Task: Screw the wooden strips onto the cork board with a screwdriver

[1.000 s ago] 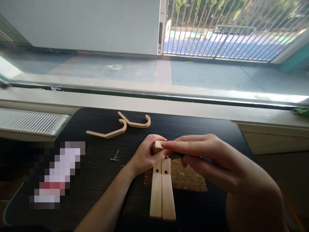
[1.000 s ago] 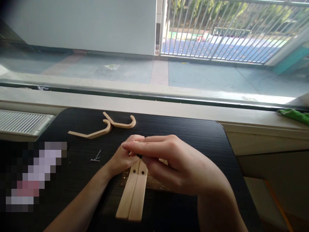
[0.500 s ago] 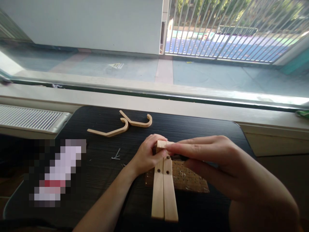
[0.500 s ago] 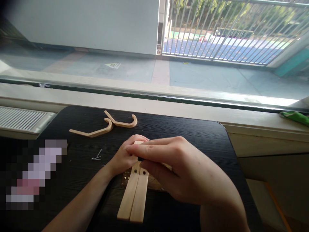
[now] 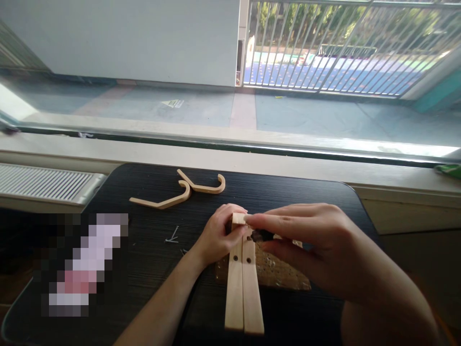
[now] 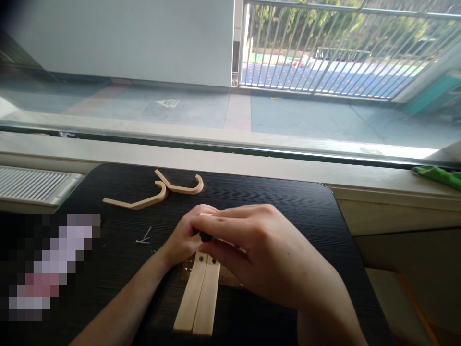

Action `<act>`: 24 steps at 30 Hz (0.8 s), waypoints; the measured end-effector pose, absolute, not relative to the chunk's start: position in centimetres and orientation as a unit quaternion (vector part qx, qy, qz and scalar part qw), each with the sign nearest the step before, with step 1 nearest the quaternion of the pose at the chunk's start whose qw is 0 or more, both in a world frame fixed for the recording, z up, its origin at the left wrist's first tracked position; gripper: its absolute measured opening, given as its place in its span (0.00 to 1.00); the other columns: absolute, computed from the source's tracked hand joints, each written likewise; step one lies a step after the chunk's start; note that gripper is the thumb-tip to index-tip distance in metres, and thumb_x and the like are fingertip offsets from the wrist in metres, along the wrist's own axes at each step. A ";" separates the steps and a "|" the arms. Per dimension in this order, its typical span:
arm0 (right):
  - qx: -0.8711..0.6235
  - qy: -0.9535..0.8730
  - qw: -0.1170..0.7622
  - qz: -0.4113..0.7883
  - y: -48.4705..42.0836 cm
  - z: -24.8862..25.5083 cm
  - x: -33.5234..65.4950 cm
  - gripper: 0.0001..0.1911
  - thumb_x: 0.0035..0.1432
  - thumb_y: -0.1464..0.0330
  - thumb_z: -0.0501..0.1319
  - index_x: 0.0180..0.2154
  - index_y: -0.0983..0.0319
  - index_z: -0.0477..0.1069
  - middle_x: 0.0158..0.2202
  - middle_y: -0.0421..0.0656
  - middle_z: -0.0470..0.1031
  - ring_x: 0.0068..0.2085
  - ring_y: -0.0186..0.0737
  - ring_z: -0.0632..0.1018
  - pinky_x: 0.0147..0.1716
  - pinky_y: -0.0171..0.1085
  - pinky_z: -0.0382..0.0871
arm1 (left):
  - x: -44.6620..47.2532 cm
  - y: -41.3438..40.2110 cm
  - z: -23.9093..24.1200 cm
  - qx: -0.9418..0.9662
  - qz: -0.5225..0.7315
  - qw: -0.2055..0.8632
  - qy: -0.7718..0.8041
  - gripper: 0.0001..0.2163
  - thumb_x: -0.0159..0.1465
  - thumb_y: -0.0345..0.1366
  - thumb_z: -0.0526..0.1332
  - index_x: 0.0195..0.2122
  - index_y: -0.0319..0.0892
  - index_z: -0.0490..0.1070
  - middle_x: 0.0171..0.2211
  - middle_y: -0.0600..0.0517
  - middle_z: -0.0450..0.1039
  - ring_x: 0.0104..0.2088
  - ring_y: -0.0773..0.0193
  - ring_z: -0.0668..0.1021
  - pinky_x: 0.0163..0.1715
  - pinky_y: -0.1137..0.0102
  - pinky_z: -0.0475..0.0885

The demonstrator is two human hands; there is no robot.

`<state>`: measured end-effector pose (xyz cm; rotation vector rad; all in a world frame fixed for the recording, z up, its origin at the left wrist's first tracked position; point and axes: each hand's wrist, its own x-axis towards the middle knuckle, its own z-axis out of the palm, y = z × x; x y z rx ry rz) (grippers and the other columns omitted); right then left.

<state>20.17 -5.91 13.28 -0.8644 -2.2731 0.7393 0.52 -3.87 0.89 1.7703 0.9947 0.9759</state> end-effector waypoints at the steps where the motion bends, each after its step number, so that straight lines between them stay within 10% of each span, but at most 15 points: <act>1: -0.326 -0.856 0.295 0.271 -5.9 13.3 20.1 0.13 0.65 0.70 0.59 0.50 0.59 0.75 0.39 0.44 0.80 0.35 0.36 0.79 0.33 0.33 0.71 | 0.5 -3.9 0.9 0.708 0.395 0.431 0.396 0.09 0.58 0.28 0.60 0.40 0.41 0.73 0.40 0.46 0.76 0.43 0.56 0.77 0.47 0.60 0.74; 24: -0.342 -0.865 0.280 0.237 -6.6 13.7 19.9 0.19 0.65 0.76 0.54 0.56 0.62 0.71 0.46 0.45 0.79 0.43 0.35 0.79 0.43 0.32 0.72 | 0.0 -3.8 0.9 0.723 0.379 0.448 0.365 0.13 0.57 0.29 0.60 0.44 0.41 0.70 0.41 0.47 0.75 0.44 0.54 0.77 0.46 0.60 0.73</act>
